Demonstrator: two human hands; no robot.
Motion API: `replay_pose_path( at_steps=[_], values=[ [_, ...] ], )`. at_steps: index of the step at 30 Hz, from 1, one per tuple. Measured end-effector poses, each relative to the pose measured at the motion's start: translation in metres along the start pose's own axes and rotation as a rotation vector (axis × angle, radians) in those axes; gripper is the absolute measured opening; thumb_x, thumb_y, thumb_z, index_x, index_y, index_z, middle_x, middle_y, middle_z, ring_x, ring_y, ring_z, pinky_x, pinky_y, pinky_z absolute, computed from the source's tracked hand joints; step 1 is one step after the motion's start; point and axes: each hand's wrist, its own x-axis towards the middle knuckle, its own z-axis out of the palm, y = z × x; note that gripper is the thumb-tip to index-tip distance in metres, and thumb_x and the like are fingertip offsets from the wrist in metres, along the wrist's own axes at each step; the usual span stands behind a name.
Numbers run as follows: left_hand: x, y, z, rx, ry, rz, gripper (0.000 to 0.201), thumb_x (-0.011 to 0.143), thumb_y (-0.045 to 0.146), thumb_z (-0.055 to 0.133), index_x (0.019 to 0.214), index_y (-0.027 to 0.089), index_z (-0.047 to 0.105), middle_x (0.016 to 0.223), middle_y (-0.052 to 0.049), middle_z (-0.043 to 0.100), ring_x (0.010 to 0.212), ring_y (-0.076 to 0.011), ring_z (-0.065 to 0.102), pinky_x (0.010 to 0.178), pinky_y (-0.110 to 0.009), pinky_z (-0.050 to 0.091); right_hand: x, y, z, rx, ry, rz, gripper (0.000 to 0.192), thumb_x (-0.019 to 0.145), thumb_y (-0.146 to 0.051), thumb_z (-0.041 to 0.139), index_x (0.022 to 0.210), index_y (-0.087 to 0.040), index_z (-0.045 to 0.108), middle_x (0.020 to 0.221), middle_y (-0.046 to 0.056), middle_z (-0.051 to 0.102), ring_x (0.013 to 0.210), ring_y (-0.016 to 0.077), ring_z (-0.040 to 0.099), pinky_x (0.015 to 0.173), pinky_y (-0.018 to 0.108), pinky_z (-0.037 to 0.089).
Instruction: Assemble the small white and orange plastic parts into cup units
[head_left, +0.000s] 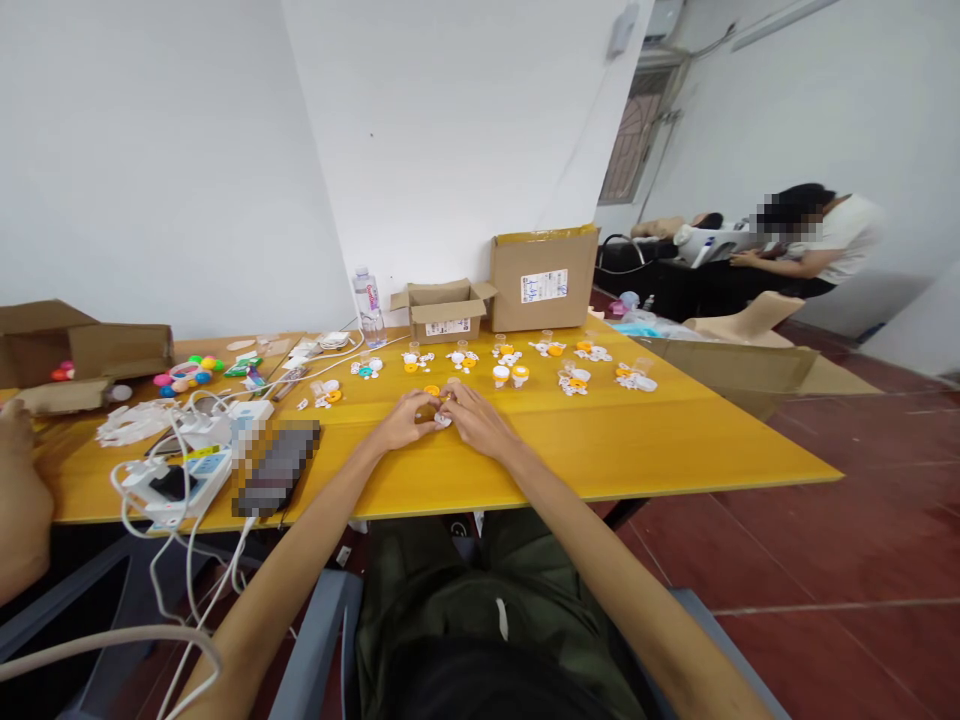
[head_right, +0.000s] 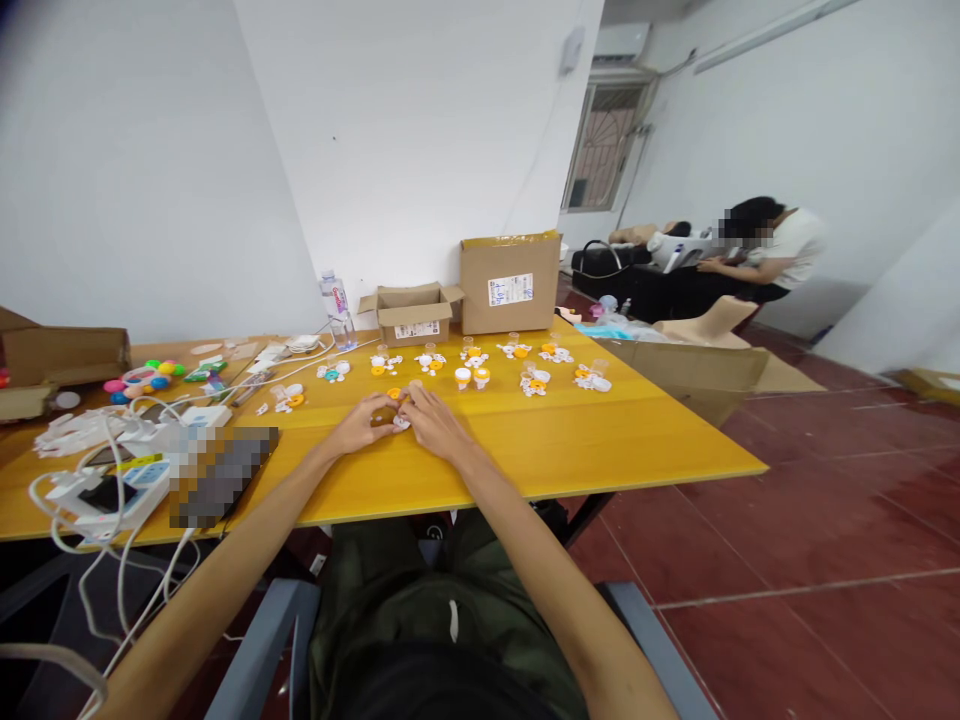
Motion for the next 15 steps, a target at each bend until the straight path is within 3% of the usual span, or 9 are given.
replay_pose_path(
  at_steps=[15],
  values=[
    [0.0024,-0.0046,-0.0003,-0.026,0.040,0.001,0.021,0.085,0.035,0.068,0.101,0.021,0.072,0.106,-0.006,0.073,0.105,-0.0236,0.065,0.103,-0.041,0.047,0.0002,-0.0032,-0.0038,-0.042,0.063,0.051,0.023,0.096,-0.009,0.042,0.095,-0.024,0.060,0.107,0.008,0.060,0.098,0.0219,0.056,0.085,0.036,0.047]
  ],
)
